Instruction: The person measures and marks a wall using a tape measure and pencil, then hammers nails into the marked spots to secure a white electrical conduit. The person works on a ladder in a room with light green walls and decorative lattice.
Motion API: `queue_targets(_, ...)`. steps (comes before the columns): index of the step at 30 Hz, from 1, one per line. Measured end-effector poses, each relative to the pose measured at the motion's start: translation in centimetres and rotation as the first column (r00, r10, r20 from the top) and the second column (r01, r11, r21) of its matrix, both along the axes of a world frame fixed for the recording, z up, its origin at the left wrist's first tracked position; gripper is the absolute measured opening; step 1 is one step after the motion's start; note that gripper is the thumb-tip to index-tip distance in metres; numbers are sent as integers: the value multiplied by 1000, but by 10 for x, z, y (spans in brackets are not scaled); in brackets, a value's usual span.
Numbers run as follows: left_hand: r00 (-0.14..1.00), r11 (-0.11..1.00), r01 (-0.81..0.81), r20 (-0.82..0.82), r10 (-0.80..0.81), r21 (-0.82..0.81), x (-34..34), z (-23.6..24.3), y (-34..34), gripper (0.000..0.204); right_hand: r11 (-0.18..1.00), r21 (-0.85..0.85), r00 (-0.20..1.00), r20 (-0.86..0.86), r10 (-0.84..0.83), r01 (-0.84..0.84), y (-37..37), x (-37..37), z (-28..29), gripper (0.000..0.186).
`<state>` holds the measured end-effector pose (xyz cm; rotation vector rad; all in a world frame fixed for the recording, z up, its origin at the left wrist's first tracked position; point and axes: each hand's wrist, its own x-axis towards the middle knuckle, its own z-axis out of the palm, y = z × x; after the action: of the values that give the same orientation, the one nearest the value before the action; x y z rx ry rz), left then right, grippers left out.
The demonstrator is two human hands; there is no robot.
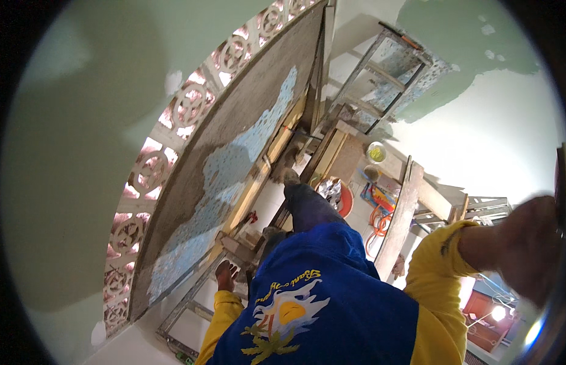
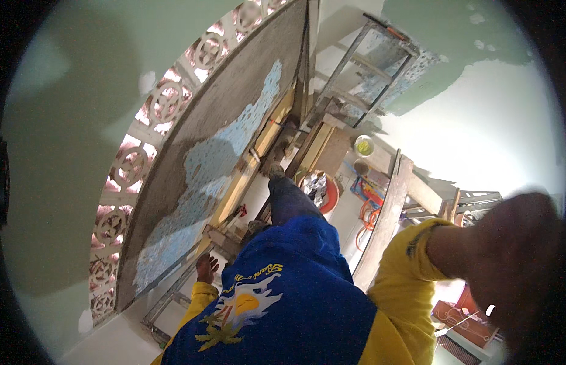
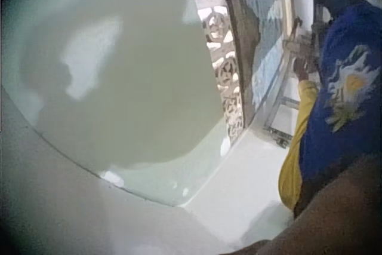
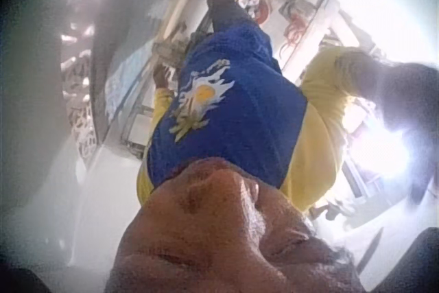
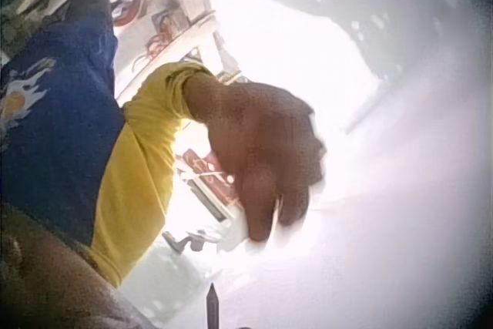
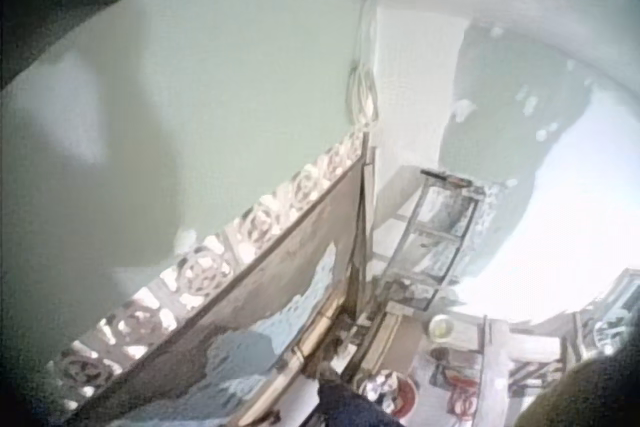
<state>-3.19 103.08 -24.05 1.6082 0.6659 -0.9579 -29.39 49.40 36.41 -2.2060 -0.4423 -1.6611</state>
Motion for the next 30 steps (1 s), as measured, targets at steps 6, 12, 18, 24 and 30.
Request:
queue_targets(6,999,991,47,-8,-49,-122,-14,24,-50,55,321,782,845,-487,-221,535,-94,59,-193,19)
queue_targets(12,998,1000,25,-59,-25,5,-33,18,-64,50,67,791,794,-605,-60,608,-236,74,-367,25)
queue_targets(18,947,861,319,-104,-304,396,-2,39,-199,42,39,541,481,-710,-514,840,-507,41,-408,25)
queue_targets(24,958,931,282,-9,-288,234,61,84,-445,39,-99,166,46,-697,-716,981,-778,8,-422,22)
queue_targets(30,558,694,666,434,-707,274,101,132,-683,35,-130,-93,-154,-763,-627,987,-891,-6,-444,26)
